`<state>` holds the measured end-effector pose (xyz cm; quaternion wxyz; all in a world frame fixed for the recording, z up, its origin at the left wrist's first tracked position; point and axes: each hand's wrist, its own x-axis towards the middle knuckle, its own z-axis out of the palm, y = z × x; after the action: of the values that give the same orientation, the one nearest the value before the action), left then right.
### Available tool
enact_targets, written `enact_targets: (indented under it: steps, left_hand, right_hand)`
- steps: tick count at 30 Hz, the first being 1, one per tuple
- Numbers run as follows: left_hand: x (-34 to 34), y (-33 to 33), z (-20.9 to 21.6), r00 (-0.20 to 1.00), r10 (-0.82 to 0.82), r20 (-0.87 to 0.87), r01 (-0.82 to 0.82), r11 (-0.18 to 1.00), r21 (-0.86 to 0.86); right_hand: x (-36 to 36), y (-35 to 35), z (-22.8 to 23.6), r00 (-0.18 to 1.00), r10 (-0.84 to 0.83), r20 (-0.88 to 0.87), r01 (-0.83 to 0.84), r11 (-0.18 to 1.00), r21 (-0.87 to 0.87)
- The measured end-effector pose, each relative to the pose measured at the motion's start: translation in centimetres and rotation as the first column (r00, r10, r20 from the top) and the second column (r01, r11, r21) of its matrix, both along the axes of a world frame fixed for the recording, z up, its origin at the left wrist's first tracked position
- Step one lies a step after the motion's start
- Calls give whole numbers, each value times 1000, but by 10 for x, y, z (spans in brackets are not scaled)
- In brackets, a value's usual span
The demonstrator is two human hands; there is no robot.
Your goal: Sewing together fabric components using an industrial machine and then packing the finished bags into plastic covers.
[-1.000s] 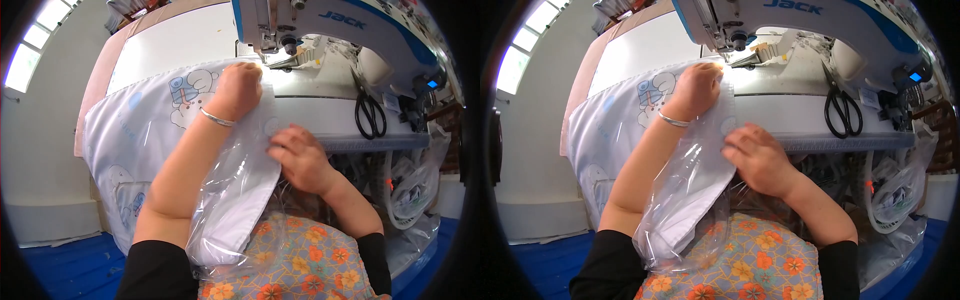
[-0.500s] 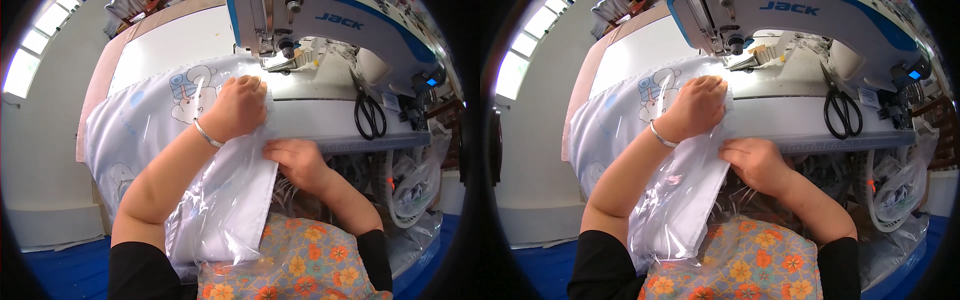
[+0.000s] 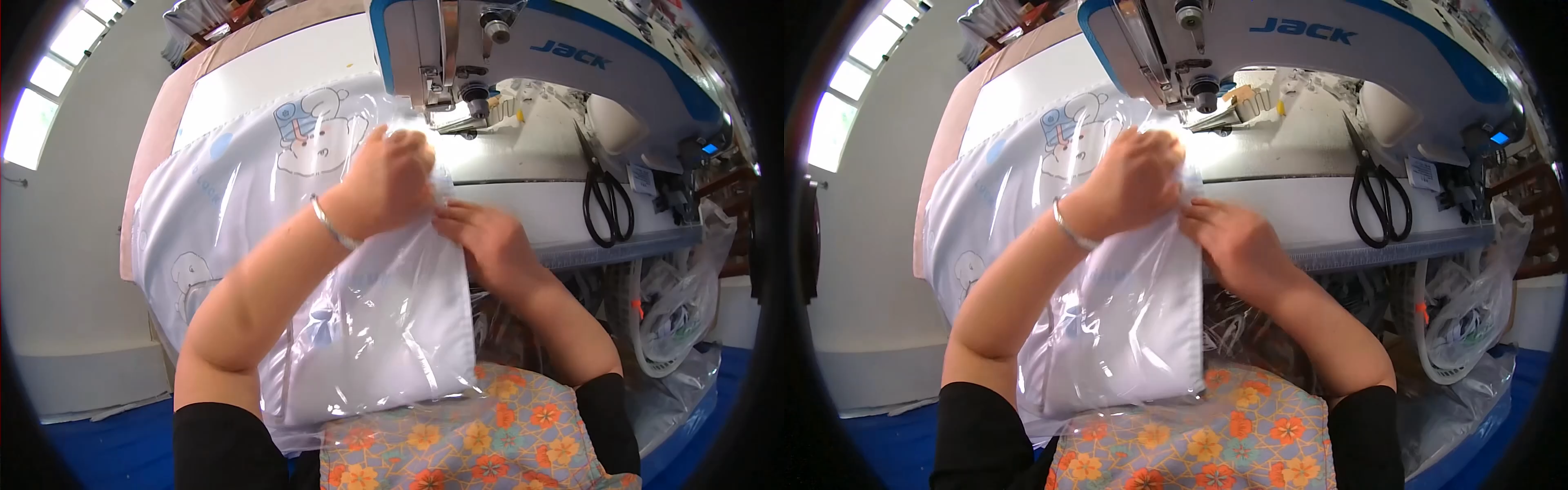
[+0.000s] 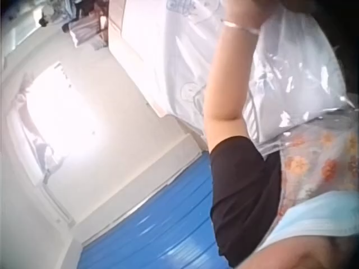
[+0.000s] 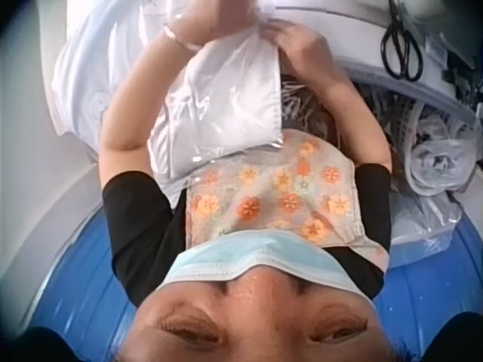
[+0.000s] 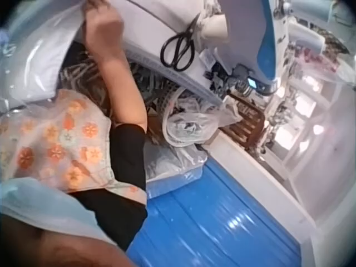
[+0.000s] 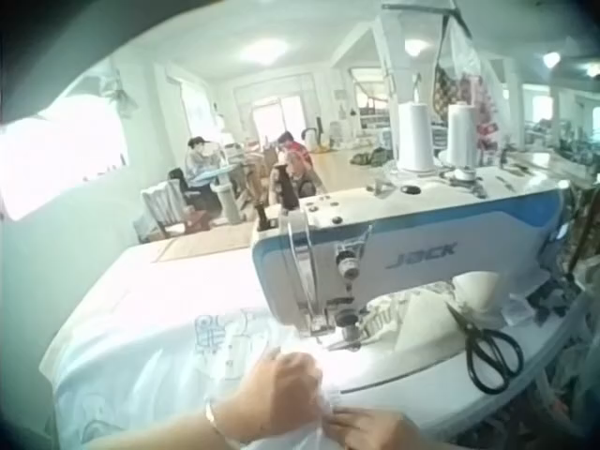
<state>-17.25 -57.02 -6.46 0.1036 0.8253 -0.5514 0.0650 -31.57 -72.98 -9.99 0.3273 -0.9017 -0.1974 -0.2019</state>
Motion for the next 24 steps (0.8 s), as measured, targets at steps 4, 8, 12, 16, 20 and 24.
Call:
enact_targets:
  steps: [4, 8, 12, 16, 20, 24]
  left_hand:
    - [-16, 5, -6, 999, -36, 19, 39, 987, -158]
    - [-26, 2, 10, 968, -39, -247, 49, 998, 35]
    - [-38, 1, 9, 944, 56, -325, -50, 998, 26]
    - [-62, 7, 5, 991, 81, -109, -78, 996, 29]
    - [-65, 4, -2, 985, 151, -83, -152, 988, -2]
    - [-47, 2, -4, 974, 109, -197, -119, 992, -40]
  right_hand:
    - [-20, 10, 2, 1000, 19, 25, -15, 988, -154]
    - [-20, 9, -3, 998, 26, 50, -17, 983, -183]
    - [-14, 11, -5, 999, 30, 29, -25, 988, -153]
    - [-32, 16, -2, 996, 77, -43, -84, 978, -190]
    - [-42, 18, -3, 992, 128, -12, -127, 967, -222]
    - [-34, 17, -12, 991, 133, -24, -136, 973, -187]
